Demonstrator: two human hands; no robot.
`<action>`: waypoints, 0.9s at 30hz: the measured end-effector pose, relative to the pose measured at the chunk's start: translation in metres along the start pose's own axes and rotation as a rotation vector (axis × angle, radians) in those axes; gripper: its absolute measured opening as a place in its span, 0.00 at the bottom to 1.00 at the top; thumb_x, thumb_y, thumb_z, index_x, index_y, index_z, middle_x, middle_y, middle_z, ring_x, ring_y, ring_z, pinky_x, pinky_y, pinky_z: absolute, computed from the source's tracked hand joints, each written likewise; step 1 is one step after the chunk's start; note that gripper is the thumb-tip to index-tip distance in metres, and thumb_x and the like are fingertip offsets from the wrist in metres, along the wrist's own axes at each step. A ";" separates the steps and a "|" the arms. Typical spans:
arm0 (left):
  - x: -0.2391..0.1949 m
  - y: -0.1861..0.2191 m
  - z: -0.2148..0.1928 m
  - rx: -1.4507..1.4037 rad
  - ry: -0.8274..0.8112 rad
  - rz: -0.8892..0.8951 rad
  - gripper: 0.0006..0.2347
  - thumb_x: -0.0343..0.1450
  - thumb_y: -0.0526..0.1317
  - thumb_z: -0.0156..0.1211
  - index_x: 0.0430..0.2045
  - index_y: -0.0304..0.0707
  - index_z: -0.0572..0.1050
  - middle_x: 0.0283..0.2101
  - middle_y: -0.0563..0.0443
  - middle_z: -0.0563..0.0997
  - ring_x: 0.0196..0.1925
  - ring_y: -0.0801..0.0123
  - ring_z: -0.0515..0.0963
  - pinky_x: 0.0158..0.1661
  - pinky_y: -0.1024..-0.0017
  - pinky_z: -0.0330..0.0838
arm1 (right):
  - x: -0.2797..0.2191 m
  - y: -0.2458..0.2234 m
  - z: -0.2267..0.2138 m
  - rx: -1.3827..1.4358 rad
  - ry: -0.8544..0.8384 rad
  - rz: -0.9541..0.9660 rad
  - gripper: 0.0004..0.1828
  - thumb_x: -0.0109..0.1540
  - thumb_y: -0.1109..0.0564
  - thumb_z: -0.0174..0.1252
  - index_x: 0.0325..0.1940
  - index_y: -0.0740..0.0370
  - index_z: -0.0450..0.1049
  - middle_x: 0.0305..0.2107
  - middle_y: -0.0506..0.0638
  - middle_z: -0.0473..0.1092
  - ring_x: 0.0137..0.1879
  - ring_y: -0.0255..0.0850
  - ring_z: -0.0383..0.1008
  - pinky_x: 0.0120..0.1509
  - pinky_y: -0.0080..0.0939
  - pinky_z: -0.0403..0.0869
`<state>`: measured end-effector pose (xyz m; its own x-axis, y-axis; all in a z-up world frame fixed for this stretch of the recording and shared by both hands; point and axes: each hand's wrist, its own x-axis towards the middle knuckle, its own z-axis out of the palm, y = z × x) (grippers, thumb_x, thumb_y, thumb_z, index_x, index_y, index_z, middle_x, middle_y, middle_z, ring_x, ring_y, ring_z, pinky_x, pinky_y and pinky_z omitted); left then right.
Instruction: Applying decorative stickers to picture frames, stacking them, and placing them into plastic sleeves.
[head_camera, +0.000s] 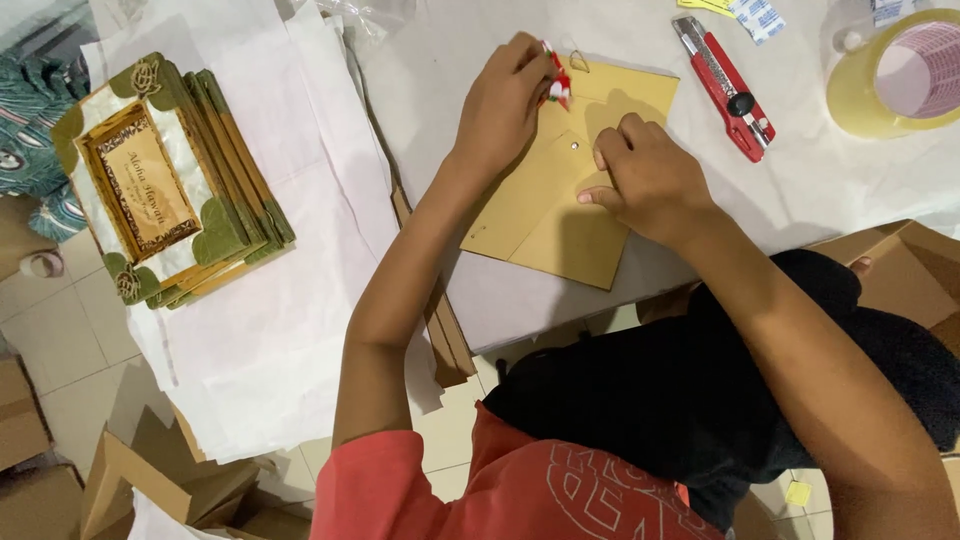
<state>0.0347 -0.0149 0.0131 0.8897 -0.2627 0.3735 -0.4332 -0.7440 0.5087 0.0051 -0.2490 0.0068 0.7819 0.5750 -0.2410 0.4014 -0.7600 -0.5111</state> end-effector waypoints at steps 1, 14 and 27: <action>-0.004 0.003 -0.007 0.003 0.000 -0.001 0.04 0.72 0.26 0.48 0.33 0.30 0.72 0.40 0.47 0.70 0.35 0.57 0.69 0.30 0.67 0.62 | 0.000 0.001 0.000 0.002 0.000 -0.003 0.25 0.63 0.31 0.56 0.44 0.54 0.65 0.41 0.48 0.61 0.48 0.47 0.63 0.36 0.50 0.67; -0.101 0.022 -0.058 -0.147 -0.287 -0.129 0.02 0.73 0.31 0.59 0.31 0.37 0.77 0.41 0.45 0.78 0.46 0.47 0.80 0.48 0.59 0.74 | -0.007 -0.019 -0.018 -0.177 -0.085 0.046 0.18 0.68 0.38 0.58 0.49 0.50 0.63 0.42 0.47 0.59 0.51 0.44 0.67 0.49 0.44 0.73; -0.116 0.041 -0.054 -0.056 -0.264 -0.091 0.04 0.73 0.34 0.61 0.28 0.38 0.78 0.40 0.48 0.78 0.45 0.53 0.79 0.47 0.62 0.75 | -0.007 -0.018 -0.016 -0.172 -0.066 0.021 0.19 0.67 0.39 0.59 0.49 0.51 0.64 0.42 0.49 0.60 0.51 0.46 0.68 0.50 0.44 0.74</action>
<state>-0.0940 0.0175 0.0325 0.9287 -0.3529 0.1137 -0.3511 -0.7386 0.5755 -0.0004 -0.2441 0.0309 0.7602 0.5726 -0.3071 0.4653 -0.8096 -0.3577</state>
